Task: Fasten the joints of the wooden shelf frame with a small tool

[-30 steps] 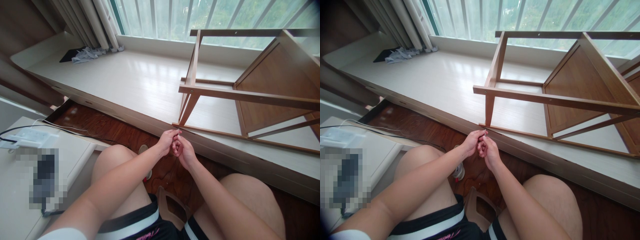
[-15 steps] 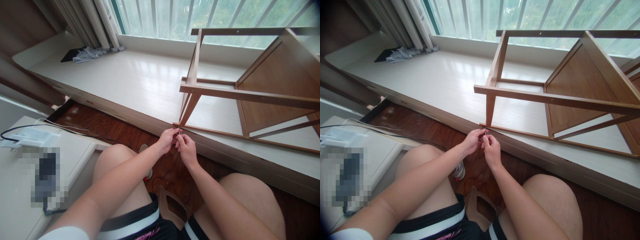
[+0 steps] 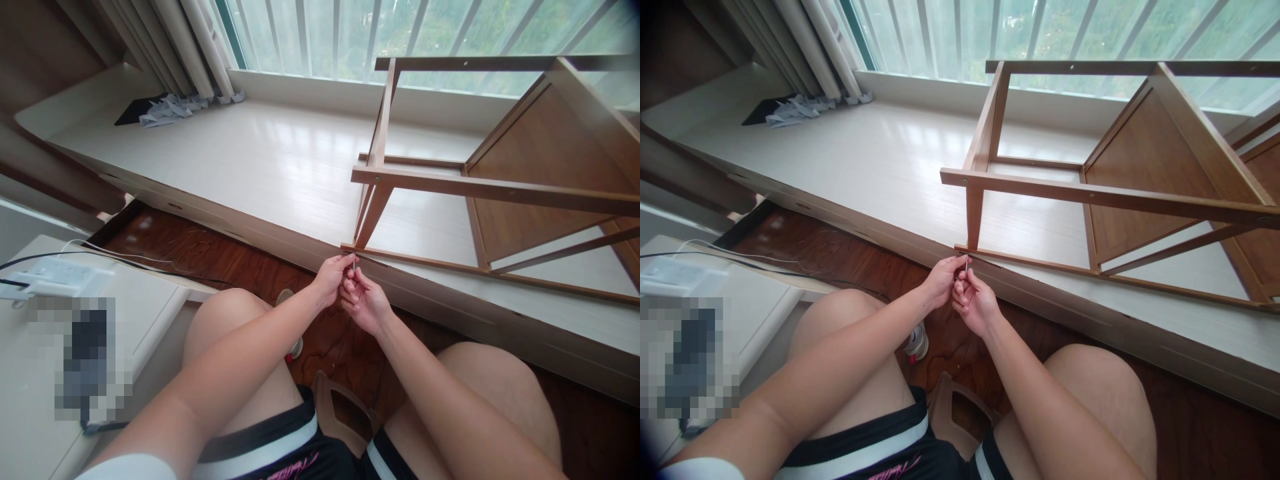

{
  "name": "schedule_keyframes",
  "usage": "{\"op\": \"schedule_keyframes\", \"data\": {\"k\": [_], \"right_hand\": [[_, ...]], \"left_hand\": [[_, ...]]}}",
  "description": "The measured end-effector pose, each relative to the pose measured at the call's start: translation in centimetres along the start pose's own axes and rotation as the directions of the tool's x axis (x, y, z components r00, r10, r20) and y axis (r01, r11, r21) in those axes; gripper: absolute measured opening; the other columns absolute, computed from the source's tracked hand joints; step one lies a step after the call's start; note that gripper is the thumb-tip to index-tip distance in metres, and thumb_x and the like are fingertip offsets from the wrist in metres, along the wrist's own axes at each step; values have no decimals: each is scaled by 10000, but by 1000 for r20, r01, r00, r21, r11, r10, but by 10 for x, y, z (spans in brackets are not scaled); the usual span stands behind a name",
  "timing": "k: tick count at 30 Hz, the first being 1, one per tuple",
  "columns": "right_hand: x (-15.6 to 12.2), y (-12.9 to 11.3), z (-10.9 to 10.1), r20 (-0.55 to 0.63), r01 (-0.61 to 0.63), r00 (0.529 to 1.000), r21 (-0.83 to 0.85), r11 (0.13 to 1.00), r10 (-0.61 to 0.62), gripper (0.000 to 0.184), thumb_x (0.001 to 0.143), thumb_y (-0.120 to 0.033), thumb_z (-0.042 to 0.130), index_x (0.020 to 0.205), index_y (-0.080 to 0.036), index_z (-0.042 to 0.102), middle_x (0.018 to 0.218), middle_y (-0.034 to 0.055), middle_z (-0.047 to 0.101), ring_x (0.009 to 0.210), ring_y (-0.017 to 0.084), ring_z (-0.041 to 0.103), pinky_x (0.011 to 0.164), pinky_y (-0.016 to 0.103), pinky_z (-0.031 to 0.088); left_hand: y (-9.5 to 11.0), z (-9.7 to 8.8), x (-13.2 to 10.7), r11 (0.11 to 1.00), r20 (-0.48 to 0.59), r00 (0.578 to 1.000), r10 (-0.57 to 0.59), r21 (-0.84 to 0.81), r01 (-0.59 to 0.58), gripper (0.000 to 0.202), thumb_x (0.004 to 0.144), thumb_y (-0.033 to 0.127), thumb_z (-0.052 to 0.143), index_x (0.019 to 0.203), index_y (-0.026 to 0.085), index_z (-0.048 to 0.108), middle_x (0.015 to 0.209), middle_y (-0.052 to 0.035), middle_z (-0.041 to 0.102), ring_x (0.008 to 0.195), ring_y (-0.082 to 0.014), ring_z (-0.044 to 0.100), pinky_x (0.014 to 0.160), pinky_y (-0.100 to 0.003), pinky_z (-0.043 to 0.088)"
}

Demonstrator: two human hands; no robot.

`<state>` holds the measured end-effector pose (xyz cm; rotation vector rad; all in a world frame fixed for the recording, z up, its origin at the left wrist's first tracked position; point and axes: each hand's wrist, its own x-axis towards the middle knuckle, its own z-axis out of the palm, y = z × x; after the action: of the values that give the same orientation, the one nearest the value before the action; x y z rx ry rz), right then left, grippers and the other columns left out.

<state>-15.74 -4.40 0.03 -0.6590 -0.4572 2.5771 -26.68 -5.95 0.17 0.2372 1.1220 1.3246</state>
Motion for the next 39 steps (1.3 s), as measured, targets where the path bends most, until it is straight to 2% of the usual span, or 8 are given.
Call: {"op": "schedule_keyframes", "data": {"k": [4, 8, 12, 15, 22, 30, 36, 39], "right_hand": [[-2, 6, 2, -56, 40, 997, -86, 995, -45, 294, 887, -483, 469, 803, -208, 532, 571, -41, 530, 379, 72, 358, 352, 182, 267], [-2, 10, 3, -112, 159, 975, -258, 953, -194, 332, 867, -528, 480, 829, -204, 543, 584, -30, 565, 372, 77, 391, 338, 191, 267], [0, 11, -1, -151, 263, 896, -577, 774, -417, 329, 870, -513, 496, 813, -193, 550, 545, -31, 557, 363, 75, 391, 328, 188, 253], [1, 12, -3, -118, 277, 849, -731, 624, -515, 327, 884, -501, 481, 815, -191, 560, 527, -39, 538, 374, 74, 394, 353, 190, 274], [0, 12, -3, -72, 246, 821, -850, 466, -566, 338, 912, -492, 425, 875, -194, 581, 579, -25, 561, 429, 97, 432, 425, 216, 339], [-6, 9, 0, 4, 216, 746, -947, 236, -666, 283, 914, -430, 449, 893, -213, 630, 592, -15, 576, 541, 143, 517, 567, 250, 388], [-7, 7, 3, 36, 228, 723, -955, 189, -690, 261, 901, -413, 477, 892, -222, 655, 590, -10, 573, 548, 154, 513, 582, 260, 386], [-5, 9, 2, -14, 259, 743, -916, 307, -669, 245, 884, -420, 509, 863, -218, 646, 584, -14, 554, 518, 132, 479, 527, 242, 370]], "left_hand": [[-2, 1, -3, 999, 31, 999, -19, 26, 19, 337, 752, 433, 651, 918, 148, 585, 491, 90, 400, 286, -49, 365, 298, -185, 337], [-3, -1, -3, 999, 70, 997, -14, 33, 11, 355, 770, 445, 625, 976, 160, 576, 474, 103, 360, 276, -67, 359, 305, -222, 384], [-4, -4, 2, 999, 76, 997, 26, 17, -27, 320, 787, 421, 609, 957, 152, 575, 500, 79, 406, 302, -73, 393, 315, -215, 364], [-5, -5, 5, 999, 48, 998, 48, 15, -49, 280, 787, 392, 614, 907, 141, 581, 507, 65, 417, 318, -72, 405, 308, -197, 315], [-5, -6, 6, 998, 50, 997, 57, 0, -57, 287, 791, 382, 613, 928, 131, 591, 493, 58, 411, 328, -101, 414, 310, -227, 303], [-4, -6, 6, 998, 39, 998, 47, -41, -45, 266, 766, 365, 650, 888, 131, 619, 563, 23, 466, 449, -105, 483, 370, -217, 338], [-2, -7, 7, 998, 13, 999, 38, -55, -37, 255, 743, 348, 682, 859, 126, 633, 607, 10, 504, 510, -87, 503, 436, -199, 366], [-1, -7, 7, 998, 34, 999, 22, -64, -20, 269, 742, 357, 680, 868, 128, 617, 588, 20, 492, 469, -83, 484, 416, -200, 356]]}}
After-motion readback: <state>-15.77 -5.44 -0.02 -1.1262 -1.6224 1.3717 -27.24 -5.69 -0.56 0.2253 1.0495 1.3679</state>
